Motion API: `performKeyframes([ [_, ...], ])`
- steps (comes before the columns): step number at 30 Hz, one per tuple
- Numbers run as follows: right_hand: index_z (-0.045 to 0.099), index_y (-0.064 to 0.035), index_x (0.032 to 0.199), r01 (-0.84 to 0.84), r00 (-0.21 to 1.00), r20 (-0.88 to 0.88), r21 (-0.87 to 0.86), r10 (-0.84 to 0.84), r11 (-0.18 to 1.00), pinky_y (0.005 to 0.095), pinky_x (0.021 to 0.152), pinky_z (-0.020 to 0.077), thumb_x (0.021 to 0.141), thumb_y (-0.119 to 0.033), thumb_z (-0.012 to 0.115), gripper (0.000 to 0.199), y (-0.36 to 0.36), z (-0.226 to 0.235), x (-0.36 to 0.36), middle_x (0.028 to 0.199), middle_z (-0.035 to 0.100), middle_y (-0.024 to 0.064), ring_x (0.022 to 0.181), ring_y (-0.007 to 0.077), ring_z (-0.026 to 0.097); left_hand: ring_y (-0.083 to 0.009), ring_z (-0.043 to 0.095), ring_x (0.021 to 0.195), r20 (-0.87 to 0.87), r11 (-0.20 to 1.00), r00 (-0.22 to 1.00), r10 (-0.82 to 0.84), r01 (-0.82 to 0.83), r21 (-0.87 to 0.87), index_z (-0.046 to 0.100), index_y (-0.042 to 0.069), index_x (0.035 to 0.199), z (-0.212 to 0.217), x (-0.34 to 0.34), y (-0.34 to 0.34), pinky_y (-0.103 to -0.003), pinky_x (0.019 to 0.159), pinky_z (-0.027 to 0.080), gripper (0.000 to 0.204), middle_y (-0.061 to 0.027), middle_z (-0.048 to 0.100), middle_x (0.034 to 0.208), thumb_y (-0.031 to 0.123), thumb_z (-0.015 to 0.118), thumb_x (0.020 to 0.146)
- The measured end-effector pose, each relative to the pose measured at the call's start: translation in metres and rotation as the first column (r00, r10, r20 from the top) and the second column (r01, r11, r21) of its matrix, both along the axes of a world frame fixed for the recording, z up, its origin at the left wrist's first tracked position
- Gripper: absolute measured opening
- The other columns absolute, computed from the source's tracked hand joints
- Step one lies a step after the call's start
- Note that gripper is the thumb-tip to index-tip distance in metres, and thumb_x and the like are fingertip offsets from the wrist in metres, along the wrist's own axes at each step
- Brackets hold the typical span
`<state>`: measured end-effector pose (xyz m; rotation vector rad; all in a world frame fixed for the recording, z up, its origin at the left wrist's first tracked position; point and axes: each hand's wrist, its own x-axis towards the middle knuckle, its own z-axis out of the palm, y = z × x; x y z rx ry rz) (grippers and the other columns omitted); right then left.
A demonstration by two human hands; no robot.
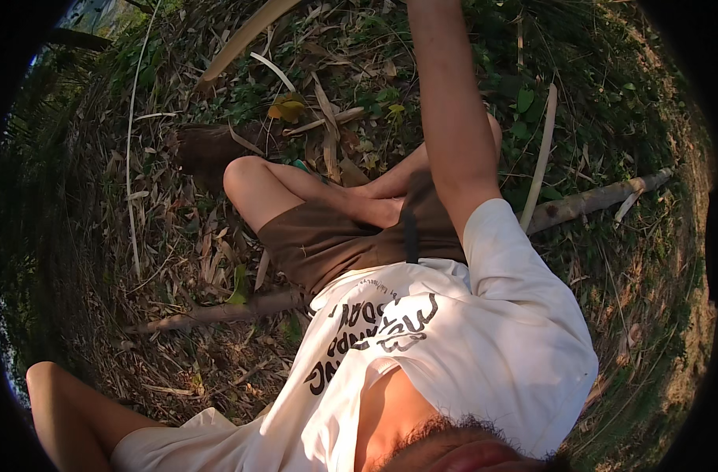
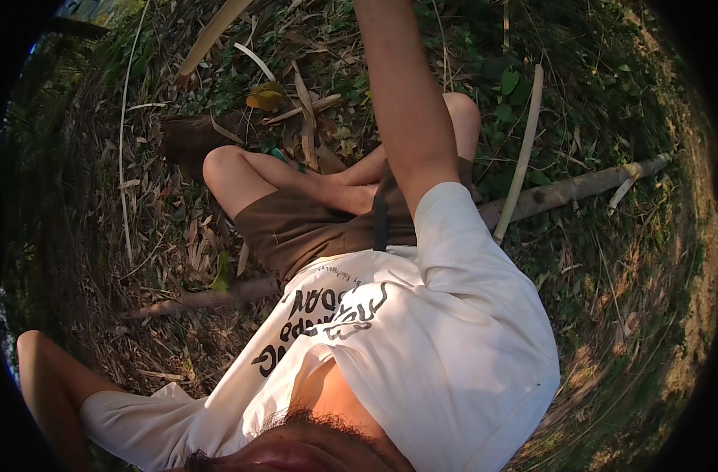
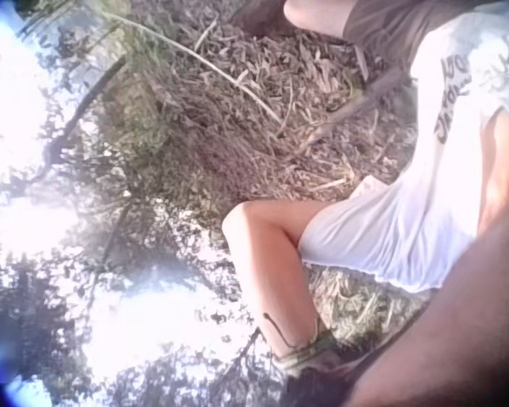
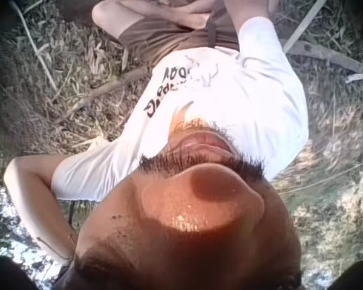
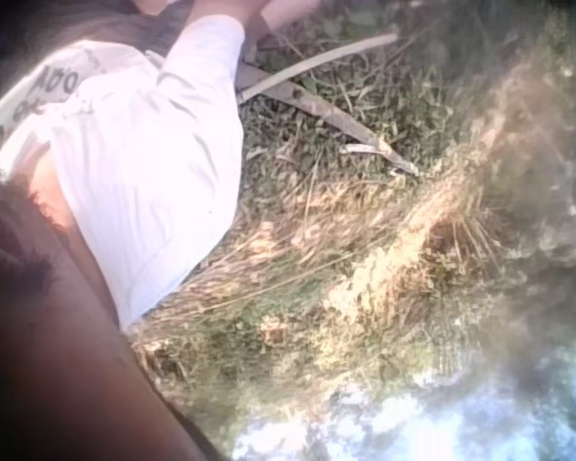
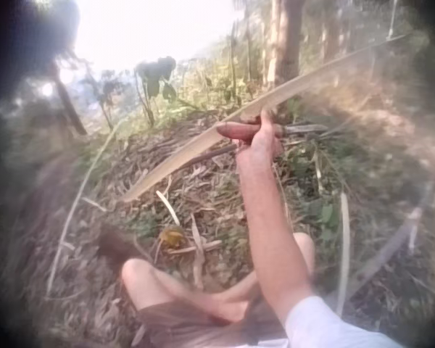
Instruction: The person shaves a long strip of bamboo with a knife while sitting on the ground, removing thin layers of wood to smooth the surface.
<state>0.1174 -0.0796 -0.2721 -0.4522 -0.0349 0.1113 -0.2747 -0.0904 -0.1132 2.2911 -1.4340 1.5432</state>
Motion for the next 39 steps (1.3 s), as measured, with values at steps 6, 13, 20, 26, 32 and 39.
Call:
performKeyframes([
  [6,0.058,-0.0050,0.094,0.000,1.000,-0.006,0.047,0.000,0.999,0.0519,0.058,0.0633,0.094,-0.035,0.068,0.032,0.011,-0.029,0.034,0.079,0.066,0.0115,0.060,0.0348,0.068,-0.0189,0.054,0.121,-0.163,0.988,0.983,0.079,-0.099,-0.117,0.045,0.015,0.139,-0.039,0.012,0.007,-0.042,0.106,0.043,0.052,-0.0088,0.050,0.137,0.052,0.047,0.102],
  [13,0.039,-0.0056,0.111,-0.013,1.000,0.017,0.010,0.012,1.000,0.0348,0.079,0.0606,0.101,-0.031,0.059,0.033,0.004,-0.039,0.006,0.097,0.056,0.0067,0.087,0.0219,0.065,-0.0203,0.057,0.116,-0.146,0.989,0.983,0.114,-0.126,-0.080,0.049,0.011,0.134,-0.054,0.018,0.008,-0.041,0.103,0.044,0.050,-0.0101,0.054,0.129,0.050,0.045,0.103],
  [20,0.040,-0.0060,0.101,-0.037,0.991,-0.130,0.001,0.036,0.999,0.0364,0.087,0.0627,0.101,-0.032,0.059,0.032,0.012,-0.034,-0.016,0.092,0.053,0.0051,0.082,0.0190,0.061,-0.0216,0.059,0.111,0.045,0.997,0.998,0.037,-0.040,0.067,0.053,0.007,0.128,-0.033,0.008,0.007,-0.041,0.099,0.046,0.048,-0.0114,0.058,0.120,0.048,0.044,0.104],
  [26,0.043,-0.0063,0.100,-0.069,0.970,-0.230,0.047,0.078,0.997,0.0371,0.082,0.0620,0.101,-0.028,0.060,0.027,0.026,-0.047,-0.030,0.089,0.054,0.0042,0.082,0.0196,0.061,-0.0227,0.062,0.107,0.340,0.953,0.934,0.113,-0.006,-0.301,0.056,0.004,0.123,-0.023,-0.001,0.025,-0.040,0.097,0.047,0.048,-0.0124,0.062,0.113,0.047,0.043,0.105],
  [32,0.036,-0.0077,0.099,-0.172,0.945,-0.269,0.080,0.187,0.982,0.0379,0.081,0.0643,0.100,-0.027,0.061,0.032,0.030,-0.064,-0.025,0.085,0.054,0.0059,0.078,0.0204,0.062,-0.0239,0.064,0.102,-0.234,-0.093,0.968,-0.091,-0.242,-0.966,0.059,0.001,0.118,-0.210,0.055,0.106,-0.039,0.094,0.049,0.049,-0.0135,0.066,0.106,0.045,0.043,0.106],
  [39,0.042,-0.0024,0.094,-0.273,0.887,-0.366,0.079,0.283,0.959,0.0486,0.076,0.0646,0.101,-0.031,0.058,0.033,0.054,-0.072,-0.042,0.087,0.049,0.0094,0.080,0.0286,0.063,-0.0273,0.043,0.138,0.212,-0.580,0.875,-0.435,-0.093,-0.809,0.049,0.002,0.138,-0.281,0.089,0.141,-0.046,0.116,0.034,0.064,-0.0153,0.049,0.144,0.055,0.046,0.102],
])
